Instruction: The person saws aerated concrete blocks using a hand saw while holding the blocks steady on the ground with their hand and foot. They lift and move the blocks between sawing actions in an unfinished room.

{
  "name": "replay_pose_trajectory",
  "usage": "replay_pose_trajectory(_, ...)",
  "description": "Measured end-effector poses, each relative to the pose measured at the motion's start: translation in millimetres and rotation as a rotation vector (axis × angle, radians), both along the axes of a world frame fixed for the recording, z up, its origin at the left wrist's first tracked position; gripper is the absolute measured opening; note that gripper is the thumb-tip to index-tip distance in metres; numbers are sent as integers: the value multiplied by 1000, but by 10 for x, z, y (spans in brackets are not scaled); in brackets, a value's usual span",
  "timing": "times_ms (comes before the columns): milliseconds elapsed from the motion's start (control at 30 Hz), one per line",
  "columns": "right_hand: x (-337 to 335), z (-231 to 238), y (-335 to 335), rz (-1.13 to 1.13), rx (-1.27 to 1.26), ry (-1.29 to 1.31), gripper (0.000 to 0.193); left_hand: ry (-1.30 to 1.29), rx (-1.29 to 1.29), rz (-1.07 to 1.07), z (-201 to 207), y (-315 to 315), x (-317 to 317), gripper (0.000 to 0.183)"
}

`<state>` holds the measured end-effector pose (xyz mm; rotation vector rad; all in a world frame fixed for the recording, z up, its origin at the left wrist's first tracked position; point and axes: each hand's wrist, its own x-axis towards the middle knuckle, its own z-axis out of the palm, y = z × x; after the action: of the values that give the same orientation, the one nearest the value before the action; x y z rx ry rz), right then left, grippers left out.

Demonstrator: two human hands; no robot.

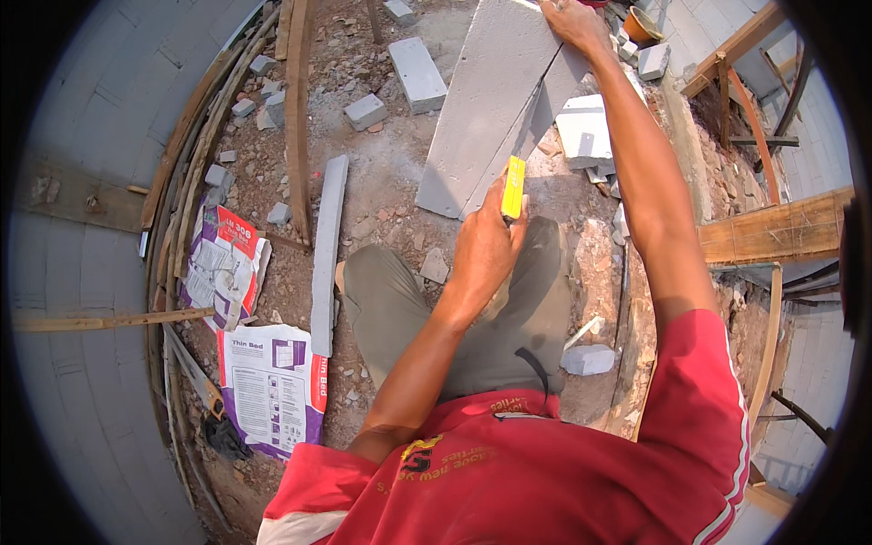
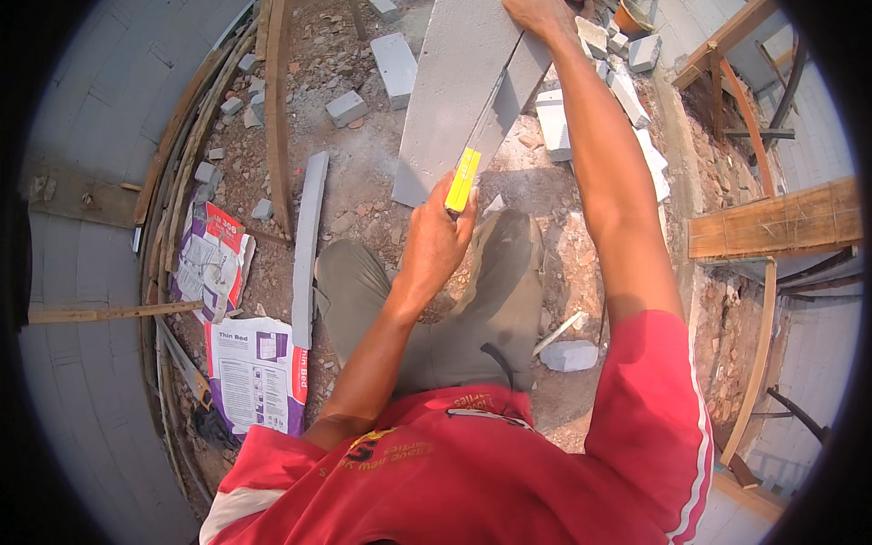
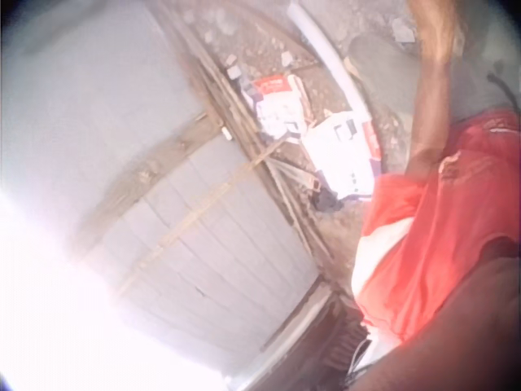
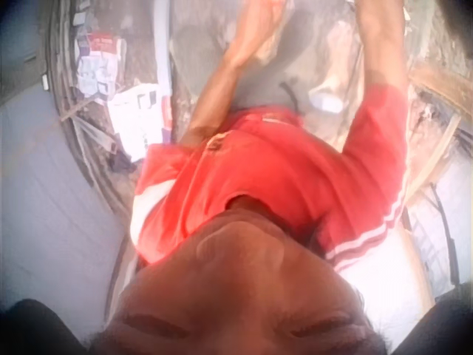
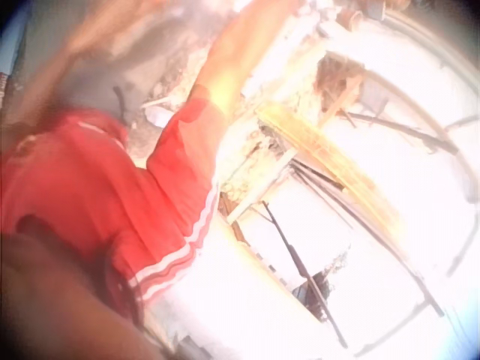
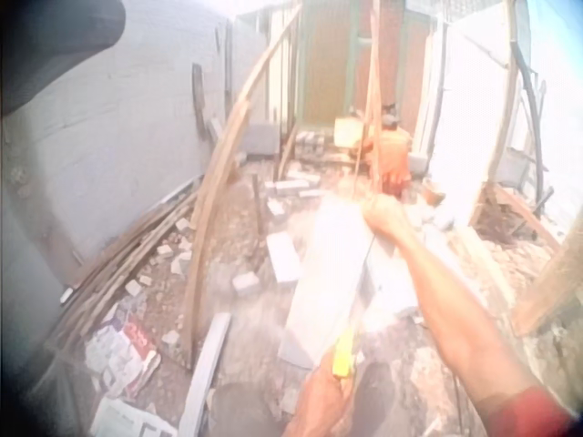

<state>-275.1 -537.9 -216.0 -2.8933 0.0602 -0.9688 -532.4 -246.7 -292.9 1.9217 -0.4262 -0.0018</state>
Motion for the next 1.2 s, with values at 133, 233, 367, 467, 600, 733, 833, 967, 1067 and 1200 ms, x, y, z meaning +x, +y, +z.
replay_pose_trajectory(133, 78, -77, -307, -39, -436, 81, 25, -59, -134, 19, -61, 420, -738, 35)
replay_pose_trajectory(233, 26, -245, -260, -50, -512, -1, 21, 83, -49, 0, 46, 481, -719, 35)
replay_pose_trajectory(367, 108, -195, -102, -51, -487, -109, 23, 149, 166, -45, 284, 48, -73, 35)
replay_pose_trajectory(467, 56, -135, -306, -72, -362, 9, 25, 7, 3, 0, -44, 292, -620, 35)
replay_pose_trajectory(600, -32, -33, -305, -164, -169, 75, 32, -44, -24, 51, -125, 559, -857, 36)
replay_pose_trajectory(733, -107, 40, 79, -113, 45, -10, 38, 96, 94, -19, 174, 67, -153, 33)
replay_pose_trajectory(833, -137, -48, 16, -86, -155, -25, 36, 45, 35, 3, 13, 151, -353, 35)
replay_pose_trajectory(967, -29, 79, -469, -62, -475, 66, 27, -116, -102, 26, -135, 465, -789, 35)
replay_pose_trajectory(1067, -58, 79, -410, -65, -470, -82, 26, 187, 150, -41, 203, 153, -283, 37)
replay_pose_trajectory(1200, -224, 88, -102, -6, -291, 99, 36, 69, 100, 14, 22, 112, -331, 39)
